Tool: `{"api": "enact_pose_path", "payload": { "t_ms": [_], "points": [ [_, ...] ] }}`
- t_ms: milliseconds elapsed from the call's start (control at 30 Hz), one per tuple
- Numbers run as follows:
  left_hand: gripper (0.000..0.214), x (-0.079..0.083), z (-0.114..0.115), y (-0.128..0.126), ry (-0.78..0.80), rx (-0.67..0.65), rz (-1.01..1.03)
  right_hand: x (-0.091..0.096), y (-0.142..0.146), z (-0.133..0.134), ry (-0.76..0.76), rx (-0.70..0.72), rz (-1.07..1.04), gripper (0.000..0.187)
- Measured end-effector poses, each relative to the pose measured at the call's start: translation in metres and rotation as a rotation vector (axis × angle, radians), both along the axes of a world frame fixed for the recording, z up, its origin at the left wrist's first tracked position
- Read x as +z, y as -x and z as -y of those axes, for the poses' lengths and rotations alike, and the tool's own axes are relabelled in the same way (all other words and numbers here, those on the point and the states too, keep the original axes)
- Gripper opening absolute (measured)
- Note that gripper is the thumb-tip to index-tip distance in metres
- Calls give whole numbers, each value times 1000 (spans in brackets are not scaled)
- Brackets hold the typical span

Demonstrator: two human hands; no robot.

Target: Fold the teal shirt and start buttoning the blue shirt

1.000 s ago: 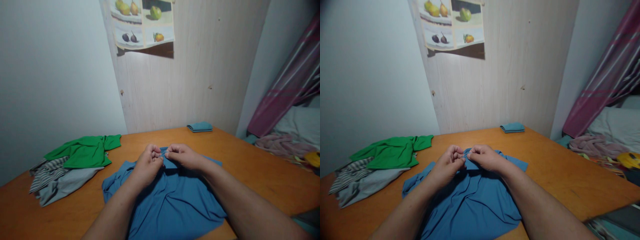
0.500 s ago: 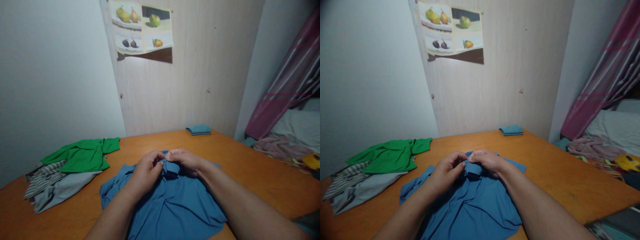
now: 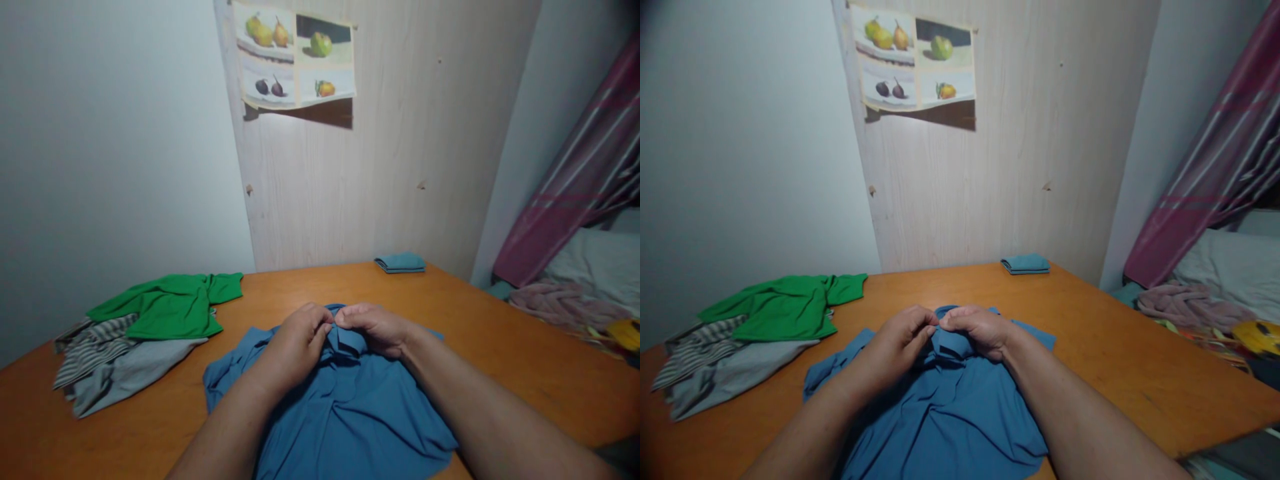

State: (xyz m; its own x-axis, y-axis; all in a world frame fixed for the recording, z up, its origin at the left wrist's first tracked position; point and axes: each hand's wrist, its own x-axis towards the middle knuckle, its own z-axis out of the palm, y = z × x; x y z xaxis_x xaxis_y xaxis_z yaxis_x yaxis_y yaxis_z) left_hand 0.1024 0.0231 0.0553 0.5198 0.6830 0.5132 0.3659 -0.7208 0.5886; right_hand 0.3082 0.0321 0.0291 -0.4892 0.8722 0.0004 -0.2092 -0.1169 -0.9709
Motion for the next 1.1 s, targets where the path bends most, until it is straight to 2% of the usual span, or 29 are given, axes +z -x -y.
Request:
{"api": "enact_pose_path", "payload": {
  "t_ms": [200, 400, 733, 933, 1100],
  "points": [
    [15, -2, -2, 2, 48, -14, -13, -1, 4, 2, -21, 0, 49, 28],
    [18, -2, -3, 1, 54, 26, -130, -5, 3, -1, -14, 4, 35, 26],
    [15, -1, -5, -1, 151, -22, -4, -2, 1, -1, 36, 49, -67, 24],
    [18, 5, -2, 3, 187, -101, 3, -1, 0, -1, 27, 58, -77, 25],
    [16, 11, 1, 7, 151, -69, -90, 0, 1, 1, 52, 87, -69, 24]
  ]
}}
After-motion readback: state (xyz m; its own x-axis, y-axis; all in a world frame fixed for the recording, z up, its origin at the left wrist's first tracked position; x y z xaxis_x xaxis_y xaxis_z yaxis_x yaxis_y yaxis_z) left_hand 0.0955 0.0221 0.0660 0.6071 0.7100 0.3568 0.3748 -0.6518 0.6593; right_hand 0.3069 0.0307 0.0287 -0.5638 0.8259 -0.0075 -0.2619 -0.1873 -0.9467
